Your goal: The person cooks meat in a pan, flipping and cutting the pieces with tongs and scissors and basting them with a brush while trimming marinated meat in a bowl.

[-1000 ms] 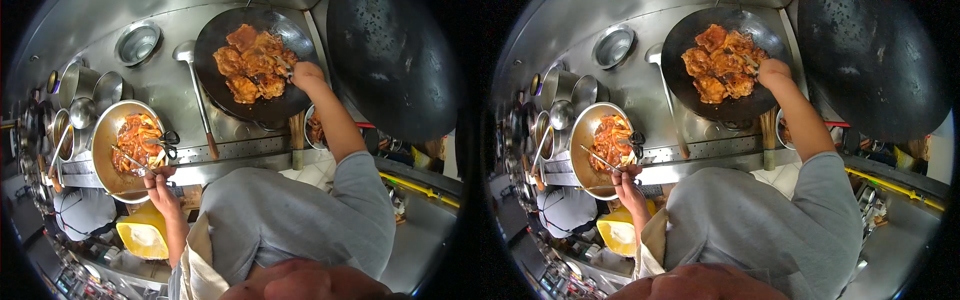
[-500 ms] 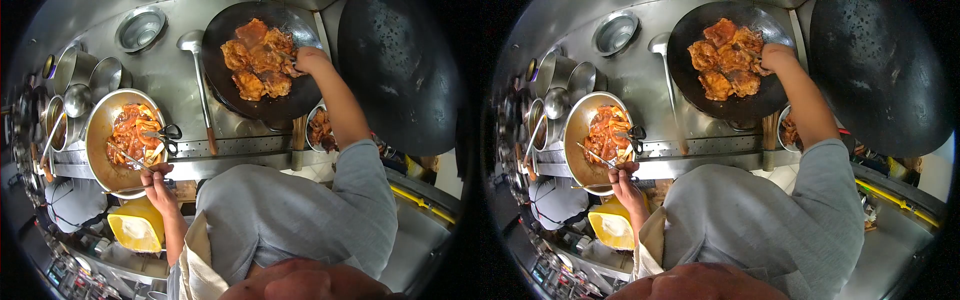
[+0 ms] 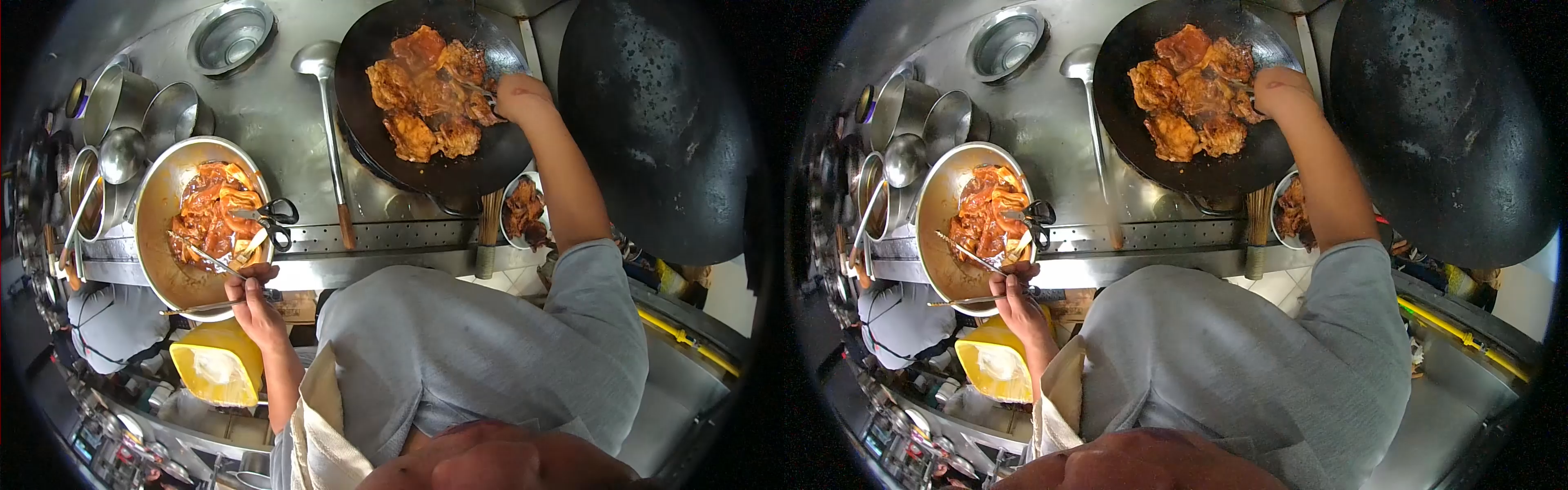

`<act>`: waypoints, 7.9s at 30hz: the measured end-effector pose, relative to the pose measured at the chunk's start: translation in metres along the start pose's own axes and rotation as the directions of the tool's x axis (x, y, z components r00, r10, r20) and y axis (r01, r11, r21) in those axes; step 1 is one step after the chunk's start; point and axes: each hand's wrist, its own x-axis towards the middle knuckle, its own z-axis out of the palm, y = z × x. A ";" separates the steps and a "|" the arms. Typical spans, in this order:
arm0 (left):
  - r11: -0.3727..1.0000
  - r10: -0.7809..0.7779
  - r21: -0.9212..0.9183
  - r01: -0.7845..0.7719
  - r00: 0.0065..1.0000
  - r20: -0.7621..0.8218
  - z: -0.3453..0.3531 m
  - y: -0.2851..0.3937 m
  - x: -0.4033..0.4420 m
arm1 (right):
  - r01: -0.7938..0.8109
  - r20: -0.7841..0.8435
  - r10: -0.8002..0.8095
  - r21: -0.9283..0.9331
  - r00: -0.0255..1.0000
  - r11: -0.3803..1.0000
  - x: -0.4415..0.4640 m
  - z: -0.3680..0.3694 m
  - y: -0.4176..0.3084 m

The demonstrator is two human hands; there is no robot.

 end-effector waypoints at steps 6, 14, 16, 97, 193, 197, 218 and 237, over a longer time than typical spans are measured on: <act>1.000 0.007 0.015 -0.008 0.999 0.034 0.001 -0.003 0.002 | 0.126 -0.052 -0.134 -0.124 0.990 0.984 0.019 0.013 -0.002; 1.000 0.011 -0.011 -0.011 0.999 0.033 -0.004 -0.004 0.001 | 0.126 -0.222 -0.148 -0.109 0.964 0.986 0.032 0.036 -0.014; 1.000 0.003 -0.012 -0.003 1.000 0.031 -0.003 -0.003 0.001 | 0.109 -0.204 -0.131 -0.114 0.970 0.987 0.037 0.042 -0.016; 0.999 0.010 0.034 -0.012 0.998 0.058 0.028 0.004 0.006 | -0.109 0.267 -0.195 0.808 0.944 0.580 0.005 0.106 0.076; 0.998 0.063 0.022 -0.066 0.990 0.127 0.050 0.019 0.006 | -0.097 0.240 -0.397 0.932 0.886 0.348 0.057 0.087 0.038; 0.997 0.065 0.041 -0.070 0.991 0.119 0.048 0.020 0.005 | -0.085 0.216 -0.388 0.942 0.896 0.326 0.076 0.093 0.032; 0.997 0.067 0.031 -0.073 0.986 0.151 0.053 0.016 0.005 | 0.034 0.148 -0.185 0.687 0.972 0.726 0.023 0.095 0.074; 0.995 0.068 0.066 -0.077 0.989 0.131 0.043 0.016 0.002 | -0.235 0.400 -0.338 0.869 0.852 0.436 0.041 0.081 0.077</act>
